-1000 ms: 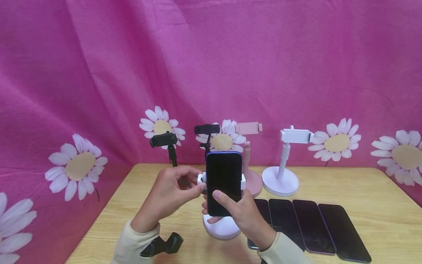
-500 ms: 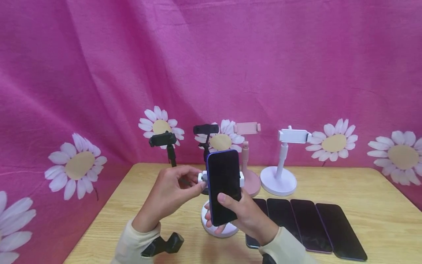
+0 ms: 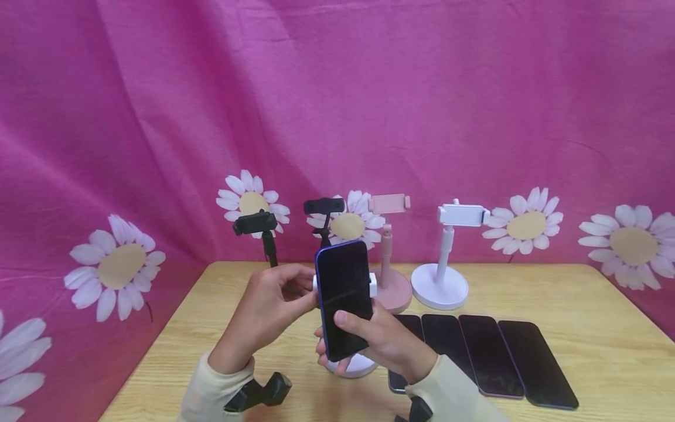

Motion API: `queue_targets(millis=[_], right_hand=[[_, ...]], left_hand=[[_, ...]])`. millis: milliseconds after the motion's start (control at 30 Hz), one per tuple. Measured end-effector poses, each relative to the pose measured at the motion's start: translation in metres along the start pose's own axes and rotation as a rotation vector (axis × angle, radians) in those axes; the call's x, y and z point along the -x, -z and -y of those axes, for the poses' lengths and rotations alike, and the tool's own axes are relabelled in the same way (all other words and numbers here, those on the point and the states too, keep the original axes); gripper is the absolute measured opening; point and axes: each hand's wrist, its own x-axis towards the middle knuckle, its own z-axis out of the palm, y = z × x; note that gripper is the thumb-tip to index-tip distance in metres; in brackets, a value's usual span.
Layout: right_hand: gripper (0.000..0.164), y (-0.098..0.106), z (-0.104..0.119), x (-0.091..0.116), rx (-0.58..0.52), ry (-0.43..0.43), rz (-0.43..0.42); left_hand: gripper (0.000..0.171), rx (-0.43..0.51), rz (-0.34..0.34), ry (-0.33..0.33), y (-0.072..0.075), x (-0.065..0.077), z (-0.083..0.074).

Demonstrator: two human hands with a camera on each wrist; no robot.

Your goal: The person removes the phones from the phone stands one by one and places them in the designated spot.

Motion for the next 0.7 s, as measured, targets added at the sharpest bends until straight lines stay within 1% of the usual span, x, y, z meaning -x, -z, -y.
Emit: queue_targets(millis=[67,133,200,267,367,467,500,633,700], right_hand=[[0.034,-0.001,0.000,-0.002,0.046,-0.011,-0.035],[0.035,-0.003,0.001,-0.003,0.084,-0.041,-0.065],[0.037,-0.005,0.003,-0.003,0.115,-0.064,-0.080],[0.039,-0.007,0.006,0.001,0.142,-0.084,-0.089],[0.044,-0.008,0.017,0.014,0.239,-0.102,-0.151],[0.051,-0.002,0.033,0.038,0.348,-0.136,-0.268],[0.052,0.002,0.039,0.050,0.409,-0.147,-0.312],[0.050,0.025,0.059,0.104,0.558,-0.225,-0.503],[0.049,0.040,0.067,0.135,0.602,-0.270,-0.601]], left_hand=[[0.026,0.009,0.006,-0.016,0.001,0.000,0.001],[0.025,0.011,0.006,-0.032,0.001,0.000,0.001],[0.023,0.009,0.006,-0.043,0.001,0.000,0.001],[0.022,0.004,0.004,-0.039,0.000,-0.001,0.001],[0.024,0.013,0.009,-0.012,-0.001,-0.003,0.002],[0.028,0.045,0.025,0.026,-0.004,-0.004,0.002],[0.029,0.056,0.028,0.033,-0.005,-0.004,0.002],[0.033,0.060,0.027,0.053,-0.006,-0.004,0.004],[0.034,0.049,0.023,0.048,-0.006,-0.005,0.006]])
